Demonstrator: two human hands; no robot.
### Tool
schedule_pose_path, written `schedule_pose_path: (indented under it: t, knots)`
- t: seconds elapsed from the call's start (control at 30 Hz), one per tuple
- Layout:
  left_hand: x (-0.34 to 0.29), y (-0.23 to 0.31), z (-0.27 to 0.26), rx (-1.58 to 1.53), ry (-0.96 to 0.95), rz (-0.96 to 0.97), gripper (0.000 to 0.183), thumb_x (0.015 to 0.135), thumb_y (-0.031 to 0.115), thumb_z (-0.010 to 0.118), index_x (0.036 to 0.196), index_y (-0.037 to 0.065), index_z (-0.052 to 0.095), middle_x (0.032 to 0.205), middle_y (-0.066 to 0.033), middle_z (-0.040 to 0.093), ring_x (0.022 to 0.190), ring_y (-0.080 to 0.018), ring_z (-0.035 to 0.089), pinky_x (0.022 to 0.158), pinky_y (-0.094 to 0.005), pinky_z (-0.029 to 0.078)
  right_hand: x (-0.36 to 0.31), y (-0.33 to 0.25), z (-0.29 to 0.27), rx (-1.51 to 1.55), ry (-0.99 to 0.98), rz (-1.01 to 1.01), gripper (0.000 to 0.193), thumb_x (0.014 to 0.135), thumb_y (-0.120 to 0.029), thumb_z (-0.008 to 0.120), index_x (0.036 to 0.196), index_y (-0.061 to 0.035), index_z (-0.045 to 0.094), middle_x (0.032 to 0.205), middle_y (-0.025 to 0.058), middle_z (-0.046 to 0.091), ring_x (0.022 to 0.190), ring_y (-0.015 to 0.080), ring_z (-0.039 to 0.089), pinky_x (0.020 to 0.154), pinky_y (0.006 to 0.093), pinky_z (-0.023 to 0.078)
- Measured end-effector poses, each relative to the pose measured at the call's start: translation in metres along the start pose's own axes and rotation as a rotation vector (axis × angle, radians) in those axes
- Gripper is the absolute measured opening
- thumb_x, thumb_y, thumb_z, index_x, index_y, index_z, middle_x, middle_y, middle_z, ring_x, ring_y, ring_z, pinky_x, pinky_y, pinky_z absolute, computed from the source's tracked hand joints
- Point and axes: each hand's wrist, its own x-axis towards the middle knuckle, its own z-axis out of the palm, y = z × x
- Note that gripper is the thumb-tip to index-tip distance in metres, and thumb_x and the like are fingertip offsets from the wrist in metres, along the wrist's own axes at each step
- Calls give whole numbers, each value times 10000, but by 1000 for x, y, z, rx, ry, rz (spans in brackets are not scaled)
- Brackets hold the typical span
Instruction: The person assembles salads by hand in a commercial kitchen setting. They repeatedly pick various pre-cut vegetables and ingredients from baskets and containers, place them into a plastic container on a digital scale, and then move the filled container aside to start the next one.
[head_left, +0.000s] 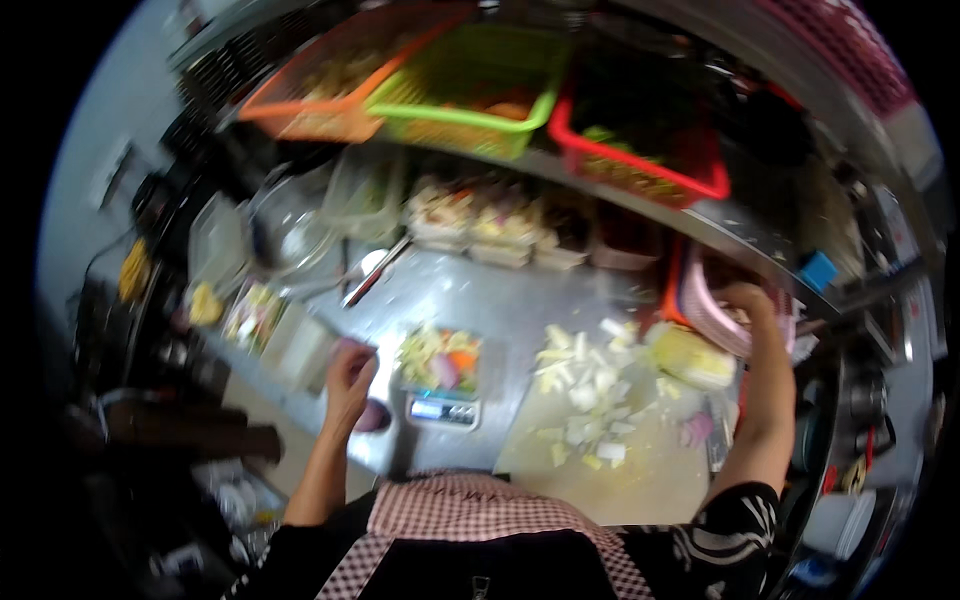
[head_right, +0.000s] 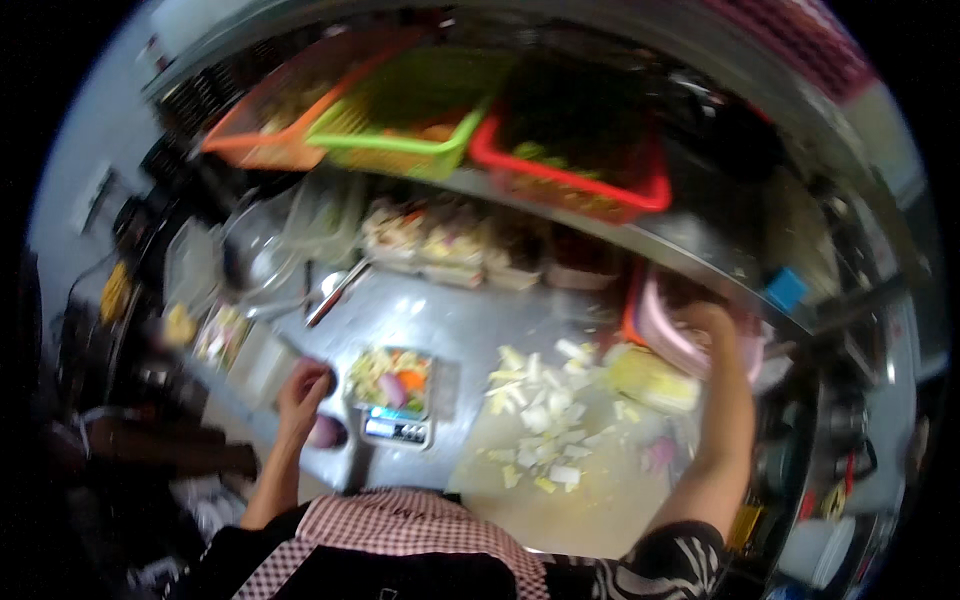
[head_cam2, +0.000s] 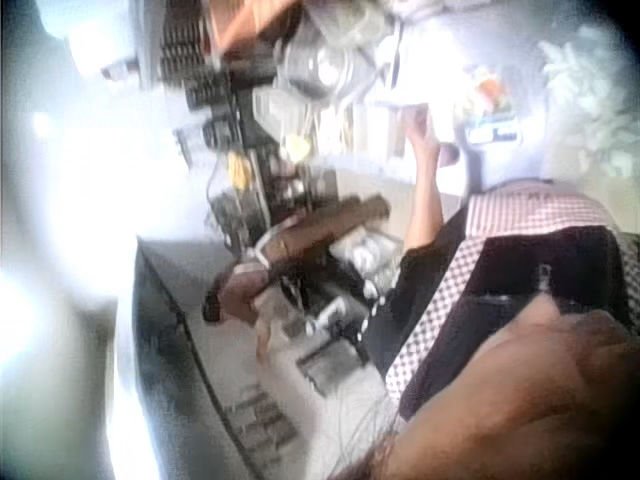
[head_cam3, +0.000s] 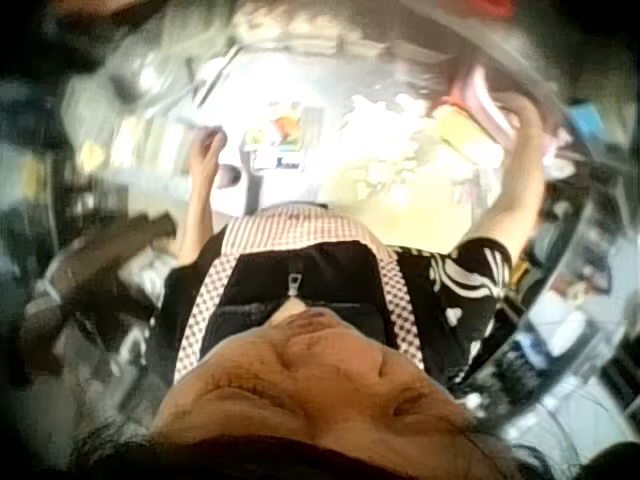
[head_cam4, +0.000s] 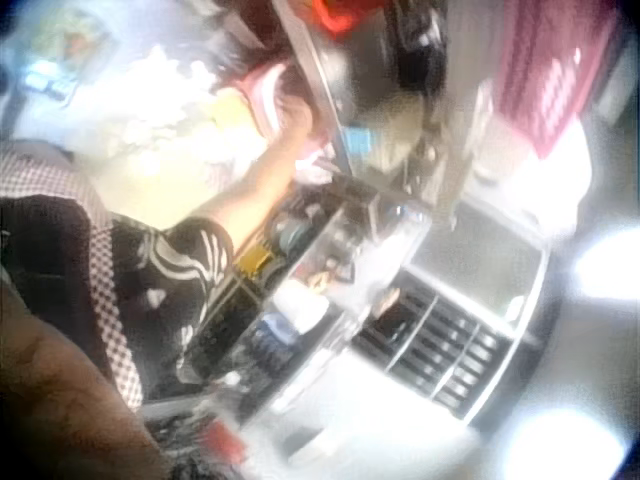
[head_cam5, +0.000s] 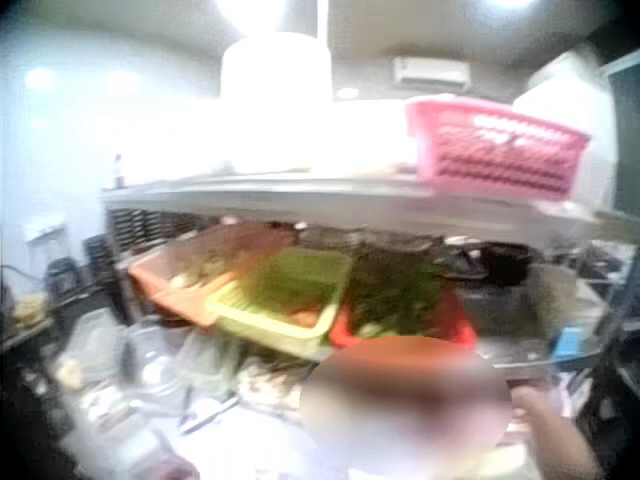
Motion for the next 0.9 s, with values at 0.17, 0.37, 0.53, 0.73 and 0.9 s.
schedule_pose_path:
  t: [0.17, 0.37, 0.53, 0.73, 0.9]
  knots:
    - [-13, 32, 20, 135, -42, 139, 249, 889, 40, 677, 1137, 50, 671, 1040, -65, 665, 928, -177, 625, 808, -310, 504, 3, 48, -21, -143, 373, -161, 216, 855, -122, 702, 1028, 5, 723, 865, 96, 702, 702, 250, 635, 679, 374, 512]
    - [8, 62, 70, 502, -241, 544, 372, 757, 18, 695, 1120, 91, 669, 1160, -93, 632, 1099, -324, 566, 927, -416, 480, -51, 35, -6, -481, 726, -437, 145, 844, -62, 647, 933, 13, 732, 792, 125, 685, 646, 294, 626, 642, 411, 501]
    - [26, 46, 72, 601, -364, 629, 307, 714, 8, 701, 1010, 89, 684, 1116, -89, 631, 1029, -319, 567, 889, -430, 487, -105, 1, 3, -382, 825, -576, 183, 802, -26, 616, 945, -25, 730, 1008, 191, 695, 967, 378, 649, 841, 425, 509]
    - [36, 41, 56, 577, -483, 541, 268, 757, 26, 661, 1013, 104, 686, 1097, -74, 629, 1062, -308, 563, 902, -418, 479, -135, -9, 9, -412, 937, -761, 263, 726, 106, 596, 936, 1, 712, 924, 153, 673, 882, 347, 656, 781, 391, 512]
    - [31, 60, 62, 695, -554, 687, 372, 727, 38, 691, 1085, 132, 653, 1079, -53, 629, 1049, -294, 577, 896, -422, 472, -191, -74, 43, -378, 1011, -858, 257, 737, 150, 598, 927, 10, 700, 1023, 127, 676, 885, 296, 657, 808, 351, 524]
